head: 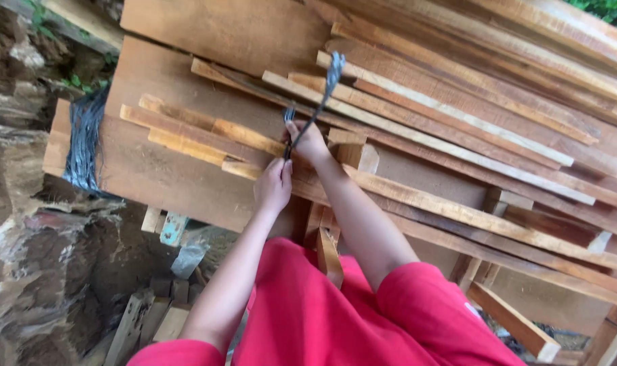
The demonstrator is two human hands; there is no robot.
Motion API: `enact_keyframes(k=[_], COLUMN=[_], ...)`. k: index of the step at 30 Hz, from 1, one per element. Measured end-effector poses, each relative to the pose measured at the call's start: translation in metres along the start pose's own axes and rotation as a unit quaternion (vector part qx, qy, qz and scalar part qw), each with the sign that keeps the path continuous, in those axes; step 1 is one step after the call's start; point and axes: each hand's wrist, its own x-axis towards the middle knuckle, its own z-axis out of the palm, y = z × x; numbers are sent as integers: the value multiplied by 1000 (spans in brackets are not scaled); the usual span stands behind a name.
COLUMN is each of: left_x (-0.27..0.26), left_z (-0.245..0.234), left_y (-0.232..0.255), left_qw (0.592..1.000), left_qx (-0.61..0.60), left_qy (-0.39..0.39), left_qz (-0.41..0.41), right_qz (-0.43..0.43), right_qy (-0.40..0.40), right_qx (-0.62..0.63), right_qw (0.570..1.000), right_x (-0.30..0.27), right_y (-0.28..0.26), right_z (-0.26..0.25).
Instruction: Organizing wooden components and securing them into bundles using plastic ties.
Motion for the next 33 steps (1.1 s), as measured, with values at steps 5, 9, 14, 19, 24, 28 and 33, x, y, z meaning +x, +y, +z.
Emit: enact_keyframes(k=[5, 9, 14, 19, 24, 28, 33], left_x=[0, -3, -2, 13, 47, 68, 87], left_z=[0, -3, -3, 2, -17, -19, -8], left_y=[1, 5, 2, -15, -6, 5, -15], left_qw=[1000, 1000, 1000, 992, 990, 988, 988], left_qx=[2, -13, -25, -126, -117, -121, -115], left_qy=[-6, -17, -7, -3, 82, 93, 103], left_qz=[-13, -12, -4, -16, 18, 19, -17], right_qz=[-16, 26, 58, 49, 131, 155, 133], right_qy=[-2, -15, -6, -18, -21, -12, 13], right_qx=[-210, -204, -209, -208, -143, -103, 161], right_qw=[977, 978, 976, 977, 981, 982, 978], right_x=[-32, -40, -11, -2, 5, 0, -17], right_y=[-23, -25, -4, -2, 12, -5, -46], right_z=[-15, -23, -19, -14, -15, -20, -22])
